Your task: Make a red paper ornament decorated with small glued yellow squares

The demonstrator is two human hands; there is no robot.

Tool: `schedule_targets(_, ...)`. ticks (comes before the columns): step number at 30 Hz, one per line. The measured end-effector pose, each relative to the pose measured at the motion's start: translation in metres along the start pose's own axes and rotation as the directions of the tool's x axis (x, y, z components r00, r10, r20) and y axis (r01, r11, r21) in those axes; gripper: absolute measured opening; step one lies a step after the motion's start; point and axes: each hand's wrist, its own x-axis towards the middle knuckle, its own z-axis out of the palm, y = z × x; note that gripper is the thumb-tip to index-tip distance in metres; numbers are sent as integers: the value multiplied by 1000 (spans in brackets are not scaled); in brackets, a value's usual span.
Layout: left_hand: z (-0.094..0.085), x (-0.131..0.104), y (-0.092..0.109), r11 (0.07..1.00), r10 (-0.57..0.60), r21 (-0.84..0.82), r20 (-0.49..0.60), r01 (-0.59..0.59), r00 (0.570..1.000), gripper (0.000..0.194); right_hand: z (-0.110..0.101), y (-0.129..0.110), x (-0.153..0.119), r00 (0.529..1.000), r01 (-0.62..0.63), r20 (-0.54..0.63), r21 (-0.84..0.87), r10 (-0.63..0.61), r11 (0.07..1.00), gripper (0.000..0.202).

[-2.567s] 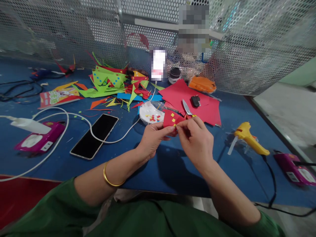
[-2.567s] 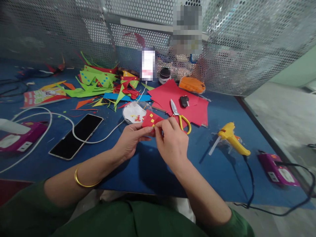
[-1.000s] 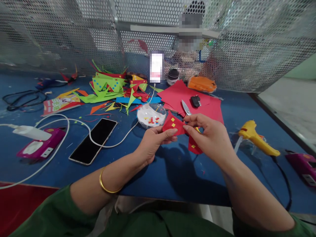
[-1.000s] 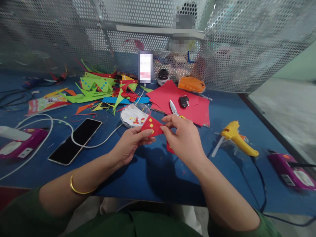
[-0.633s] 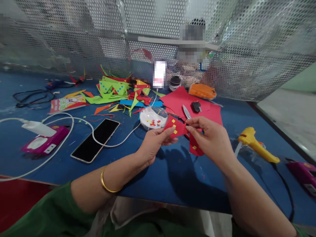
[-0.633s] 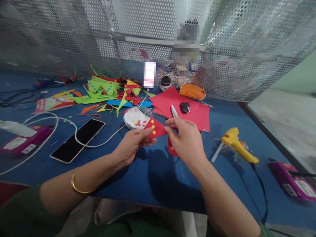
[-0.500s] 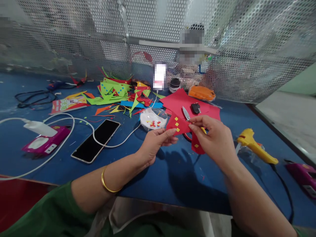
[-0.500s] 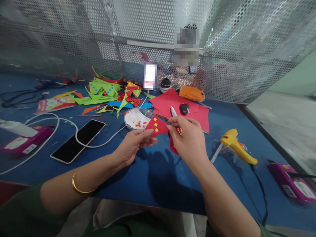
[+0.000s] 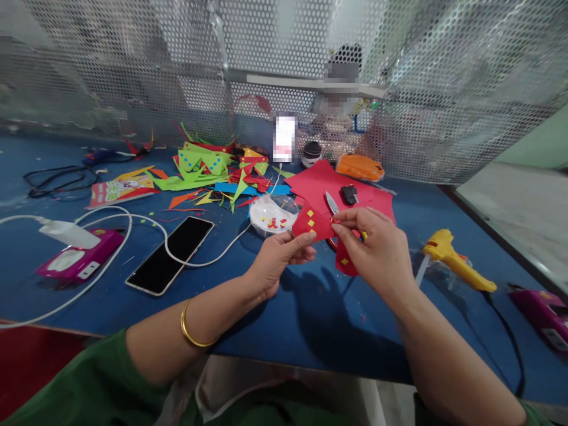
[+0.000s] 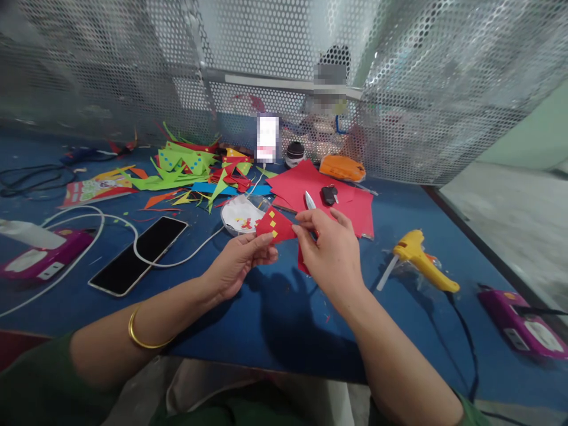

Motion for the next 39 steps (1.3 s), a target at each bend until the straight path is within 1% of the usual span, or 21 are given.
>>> schedule_targets(5, 1, -1, -3, 1000, -3, -13, -10, 3, 1000, 34, 7, -6, -6, 998, 55, 32, 25, -56, 998, 6)
schedule_targets(9, 2, -1, -3, 999, 15, 53, -15, -15, 1000, 33, 5, -4, -4, 999, -9, 41, 51, 7, 999, 8)
schedule_targets(11, 1, -1, -3, 996, 23, 84, 8, -24, 1000, 35, 1, 0, -1, 999, -41, 15, 47, 41, 998, 9)
schedule_targets(14, 0, 0, -4, 993, 52, 103, 35, -55, 998, 39, -8, 6, 6, 993, -99, -57, 19, 100, 995, 9)
schedule_targets(16, -2, 1, -5, 994, 66, 81, 12, -67, 998, 42, -13, 11, 11, 986, -138, -99, 2, 137, 990, 10)
schedule_targets(18, -2, 1, -4, 995, 75, 67, -30, -73, 997, 50, -18, 16, 14, 982, -155, -112, -7, 153, 988, 9)
schedule_targets(20, -3, 1, -3, 992, 84, 94, -48, -79, 995, 52, -20, 18, 16, 985, -152, -77, 5, 152, 988, 9)
schedule_targets(21, -2, 0, -1, 990, 89, 118, -44, -83, 995, 48, -19, 18, 16, 989, -144, -43, 20, 145, 989, 10)
schedule_targets(23, -2, -1, 1, 984, 93, 154, -29, -88, 995, 33, -17, 16, 14, 992, -119, 37, 58, 117, 991, 10)
schedule_targets(25, -1, -1, 1, 982, 93, 165, -28, -87, 995, 28, -13, 14, 12, 993, -84, 91, 75, 77, 994, 8)
schedule_targets(30, -1, 0, -1, 991, 66, 117, -64, -58, 996, 25, -3, 10, 8, 991, 41, 125, 73, -50, 996, 4)
schedule_targets(32, -1, 1, 0, 996, 55, 73, -87, -49, 995, 25, -3, 10, 8, 993, 75, 80, 93, -83, 993, 8)
schedule_targets(33, -1, 1, 1, 998, 57, 38, -109, -53, 992, 25, -4, 11, 9, 996, 79, 21, 97, -82, 992, 11)
schedule_targets(34, -1, 2, 2, 998, 64, -5, -135, -65, 989, 25, -6, 12, 10, 996, 68, -64, 102, -62, 992, 16)
schedule_targets(35, -1, 3, 4, 995, 76, -54, -161, -86, 984, 25, -7, 13, 11, 985, 42, -169, 116, -22, 992, 20)
schedule_targets(36, -1, 3, 6, 988, 95, -104, -185, -116, 978, 26, -8, 14, 13, 961, 6, -276, 151, 37, 988, 24)
schedule_targets(37, -1, 4, 9, 977, 115, -151, -206, -148, 972, 28, -8, 15, 14, 926, -32, -361, 215, 110, 976, 27)
schedule_targets(38, -2, 4, 12, 965, 134, -191, -222, -178, 966, 29, -7, 17, 16, 893, -67, -407, 306, 194, 950, 28)
schedule_targets(39, -2, 5, 15, 952, 154, -223, -236, -208, 959, 29, -6, 17, 17, 871, -96, -407, 413, 277, 906, 30)
